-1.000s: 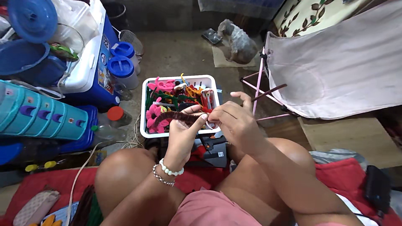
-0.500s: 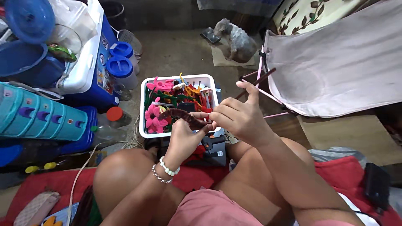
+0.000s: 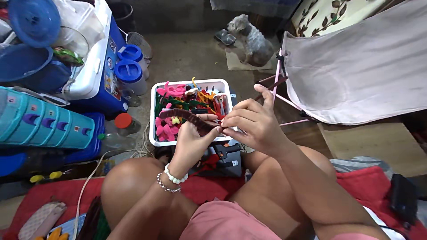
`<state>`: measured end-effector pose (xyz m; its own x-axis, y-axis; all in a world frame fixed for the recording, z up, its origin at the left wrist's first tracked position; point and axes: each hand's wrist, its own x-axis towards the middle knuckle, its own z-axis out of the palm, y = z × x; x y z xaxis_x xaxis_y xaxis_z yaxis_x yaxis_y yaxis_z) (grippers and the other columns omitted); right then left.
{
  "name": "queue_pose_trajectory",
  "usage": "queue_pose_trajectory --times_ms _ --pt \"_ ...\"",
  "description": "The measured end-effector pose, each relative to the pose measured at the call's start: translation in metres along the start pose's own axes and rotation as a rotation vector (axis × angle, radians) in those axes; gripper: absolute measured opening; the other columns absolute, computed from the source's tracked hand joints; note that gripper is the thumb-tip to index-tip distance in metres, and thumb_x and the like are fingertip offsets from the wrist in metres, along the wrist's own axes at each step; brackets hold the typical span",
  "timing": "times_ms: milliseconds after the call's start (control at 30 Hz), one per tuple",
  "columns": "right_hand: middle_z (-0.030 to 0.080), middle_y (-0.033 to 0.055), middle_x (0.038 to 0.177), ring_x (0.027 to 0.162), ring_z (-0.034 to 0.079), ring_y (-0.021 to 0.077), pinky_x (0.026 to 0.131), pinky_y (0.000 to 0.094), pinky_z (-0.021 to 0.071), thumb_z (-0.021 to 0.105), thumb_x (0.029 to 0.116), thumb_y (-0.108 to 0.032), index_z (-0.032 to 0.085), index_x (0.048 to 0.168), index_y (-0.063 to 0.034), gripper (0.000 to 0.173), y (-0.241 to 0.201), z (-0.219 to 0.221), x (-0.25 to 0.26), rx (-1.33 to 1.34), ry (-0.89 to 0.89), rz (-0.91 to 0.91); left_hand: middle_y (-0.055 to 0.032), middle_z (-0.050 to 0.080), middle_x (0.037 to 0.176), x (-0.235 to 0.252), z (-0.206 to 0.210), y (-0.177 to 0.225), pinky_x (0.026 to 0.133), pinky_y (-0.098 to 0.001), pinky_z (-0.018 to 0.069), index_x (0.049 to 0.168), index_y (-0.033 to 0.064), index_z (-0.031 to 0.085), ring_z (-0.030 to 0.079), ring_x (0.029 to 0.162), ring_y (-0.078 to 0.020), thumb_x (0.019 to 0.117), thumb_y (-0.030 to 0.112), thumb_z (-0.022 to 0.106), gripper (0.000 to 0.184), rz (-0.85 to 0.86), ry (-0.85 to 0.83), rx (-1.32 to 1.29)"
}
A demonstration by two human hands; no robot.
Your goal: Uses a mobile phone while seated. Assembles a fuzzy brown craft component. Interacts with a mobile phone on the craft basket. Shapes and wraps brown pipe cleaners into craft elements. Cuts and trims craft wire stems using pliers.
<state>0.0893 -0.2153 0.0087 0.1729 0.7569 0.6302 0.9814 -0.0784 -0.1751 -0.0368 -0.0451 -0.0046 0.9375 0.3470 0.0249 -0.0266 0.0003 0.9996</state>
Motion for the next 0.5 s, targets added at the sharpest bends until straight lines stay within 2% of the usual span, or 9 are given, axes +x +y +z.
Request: queue_pose_trajectory --times_ms 133,267,367,500 --pt "0.075 -0.0023 0.096 0.113 0.066 0.0231 0.114 0.0748 0.0189 0.069 0.0984 -0.023 0.077 0.098 -0.0164 0.011 -0.002 0.003 -0.001 -0.078 0.012 -0.032 -0.0045 0.075 0.091 0.002 0.001 -0.005 0.082 -0.0281 0.0612 0.110 0.0018 0.071 0.073 0.085 -0.0109 0.0880 0.006 0.079 0.023 -0.033 0.006 -0.014" --pt "0.075 0.0001 0.090 0.105 0.069 0.0225 0.114 0.0740 0.0197 0.069 0.0983 -0.031 0.077 0.094 -0.0135 0.019 0.003 -0.003 0.000 -0.086 0.022 -0.023 -0.0048 0.076 0.093 0.000 0.001 0.003 0.084 -0.0273 0.0605 0.112 0.0005 0.069 0.073 0.088 -0.0106 0.0901 0.003 0.075 0.023 -0.086 -0.056 -0.056" --pt "0.074 0.0009 0.089 0.102 0.069 0.0221 0.114 0.0729 0.0215 0.070 0.0978 -0.025 0.077 0.089 -0.0139 0.015 0.003 -0.009 0.001 -0.087 0.017 -0.025 -0.0036 0.076 0.094 -0.001 0.003 0.004 0.084 -0.0272 0.0609 0.116 0.0014 0.067 0.073 0.088 -0.0103 0.0915 0.003 0.073 0.025 -0.022 -0.038 -0.034" --pt "0.074 0.0006 0.093 0.103 0.069 0.0218 0.114 0.0729 0.0236 0.069 0.0986 -0.019 0.078 0.094 -0.0148 0.011 0.001 -0.009 0.000 -0.089 0.012 -0.021 -0.0037 0.076 0.094 0.000 -0.002 0.003 0.080 -0.0274 0.0622 0.117 0.0029 0.067 0.074 0.087 -0.0109 0.0910 0.004 0.075 0.027 0.033 -0.021 0.024"
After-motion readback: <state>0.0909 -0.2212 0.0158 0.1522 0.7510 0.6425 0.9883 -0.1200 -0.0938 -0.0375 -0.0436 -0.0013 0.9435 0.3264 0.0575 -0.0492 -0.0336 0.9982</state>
